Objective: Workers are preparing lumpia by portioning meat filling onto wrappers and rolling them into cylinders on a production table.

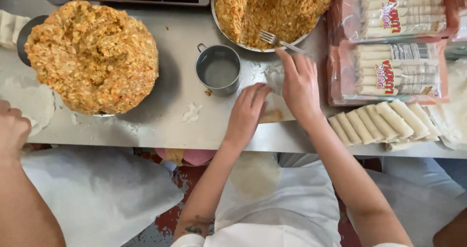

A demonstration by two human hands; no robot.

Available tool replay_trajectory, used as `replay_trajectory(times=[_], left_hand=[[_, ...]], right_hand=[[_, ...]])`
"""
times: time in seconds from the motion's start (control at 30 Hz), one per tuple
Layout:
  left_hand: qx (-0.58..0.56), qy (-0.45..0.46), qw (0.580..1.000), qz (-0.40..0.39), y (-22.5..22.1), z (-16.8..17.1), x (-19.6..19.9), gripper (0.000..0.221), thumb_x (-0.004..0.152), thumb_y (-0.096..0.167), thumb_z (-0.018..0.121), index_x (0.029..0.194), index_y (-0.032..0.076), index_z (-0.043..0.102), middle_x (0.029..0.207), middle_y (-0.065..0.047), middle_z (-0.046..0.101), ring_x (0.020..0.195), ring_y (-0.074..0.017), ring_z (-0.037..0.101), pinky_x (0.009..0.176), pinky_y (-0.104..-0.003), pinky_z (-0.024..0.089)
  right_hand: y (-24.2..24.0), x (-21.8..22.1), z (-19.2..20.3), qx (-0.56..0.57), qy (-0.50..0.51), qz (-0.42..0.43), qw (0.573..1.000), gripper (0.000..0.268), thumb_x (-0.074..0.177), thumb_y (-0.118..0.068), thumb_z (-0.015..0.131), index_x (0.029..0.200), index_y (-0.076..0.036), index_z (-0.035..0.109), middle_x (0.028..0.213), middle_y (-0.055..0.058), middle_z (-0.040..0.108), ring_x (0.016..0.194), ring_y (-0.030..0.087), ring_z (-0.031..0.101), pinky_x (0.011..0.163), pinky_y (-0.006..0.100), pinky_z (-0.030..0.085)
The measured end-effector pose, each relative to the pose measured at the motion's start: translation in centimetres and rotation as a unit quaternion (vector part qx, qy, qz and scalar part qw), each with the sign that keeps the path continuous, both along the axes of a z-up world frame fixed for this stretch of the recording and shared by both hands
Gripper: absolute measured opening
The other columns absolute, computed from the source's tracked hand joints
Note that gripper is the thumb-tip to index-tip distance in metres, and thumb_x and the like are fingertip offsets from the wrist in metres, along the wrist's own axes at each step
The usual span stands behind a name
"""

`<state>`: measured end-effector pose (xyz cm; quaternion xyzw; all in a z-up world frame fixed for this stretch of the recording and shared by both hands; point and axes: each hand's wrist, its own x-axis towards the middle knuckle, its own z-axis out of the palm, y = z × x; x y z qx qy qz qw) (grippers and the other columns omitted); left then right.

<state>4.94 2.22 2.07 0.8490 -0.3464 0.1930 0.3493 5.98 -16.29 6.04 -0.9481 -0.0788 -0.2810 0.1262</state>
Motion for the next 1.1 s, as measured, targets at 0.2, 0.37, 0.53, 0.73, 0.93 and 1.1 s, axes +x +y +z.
replay_trajectory(times=[0.2, 0.37, 0.53, 0.73, 0.93, 1.1], left_hand=[[0.022, 0.072, 0.995, -0.059, 2.1, -0.6, -3.8, 0.053, 0.091, 0.021, 0.082, 0.135, 0.004, 0.059, 0.107, -0.011, 0.075, 0.105, -0.0247, 0.072, 0.093, -0.034, 0.058], [0.044, 0.050, 0.995, -0.074, 1.9, -2.3, -5.0, 0.060, 0.087, 0.019, 0.085, 0.137, 0.000, 0.058, 0.105, -0.011, 0.073, 0.104, -0.0246, 0.070, 0.094, -0.034, 0.058], [0.010, 0.135, 0.985, -0.107, 3.4, 0.5, -5.4, 0.062, 0.081, 0.017, 0.088, 0.135, 0.003, 0.061, 0.107, -0.009, 0.073, 0.107, -0.0251, 0.071, 0.096, -0.036, 0.058], [-0.103, 0.240, 0.962, -0.077, 4.8, -0.3, -2.7, 0.024, 0.089, 0.012, 0.083, 0.112, 0.011, 0.076, 0.111, -0.004, 0.077, 0.108, -0.0249, 0.074, 0.095, -0.036, 0.059], [-0.018, 0.159, 0.987, -0.018, 3.2, -0.2, -3.1, 0.018, 0.098, 0.000, 0.069, 0.112, 0.011, 0.073, 0.110, -0.005, 0.067, 0.102, -0.0247, 0.069, 0.093, -0.037, 0.059], [0.149, -0.069, 0.986, 0.023, 2.2, -4.9, -3.7, 0.014, 0.105, 0.015, 0.062, 0.117, 0.017, 0.068, 0.113, -0.003, 0.064, 0.099, -0.0206, 0.065, 0.081, -0.035, 0.054]], right_hand=[[0.2, -8.9, -2.4, 0.084, 0.050, 0.168, 0.981, 0.063, 0.093, -0.011, 0.075, 0.153, -0.001, 0.056, 0.107, 0.009, 0.075, 0.099, 0.029, 0.072, 0.094, 0.041, 0.059], [1.0, -9.8, -1.8, 0.097, 0.066, 0.190, 0.975, 0.063, 0.092, -0.011, 0.077, 0.151, 0.000, 0.058, 0.105, 0.010, 0.074, 0.100, 0.028, 0.072, 0.092, 0.041, 0.059], [0.4, -10.8, -0.4, 0.139, 0.079, 0.223, 0.962, 0.051, 0.095, -0.002, 0.069, 0.145, 0.002, 0.062, 0.106, 0.012, 0.076, 0.102, 0.031, 0.073, 0.093, 0.042, 0.060], [-1.9, -10.6, -3.6, 0.219, 0.119, 0.179, 0.952, 0.021, 0.101, 0.000, 0.063, 0.115, -0.006, 0.077, 0.117, 0.010, 0.074, 0.105, 0.033, 0.072, 0.093, 0.045, 0.058], [1.1, -10.5, -5.2, 0.095, 0.035, -0.013, 0.995, 0.009, 0.105, -0.006, 0.062, 0.111, -0.005, 0.069, 0.121, 0.009, 0.061, 0.104, 0.026, 0.069, 0.093, 0.035, 0.059], [1.8, -10.4, -9.7, -0.030, -0.034, -0.081, 0.996, 0.016, 0.106, -0.012, 0.064, 0.091, -0.008, 0.067, 0.105, 0.007, 0.063, 0.083, 0.024, 0.066, 0.074, 0.035, 0.056]])
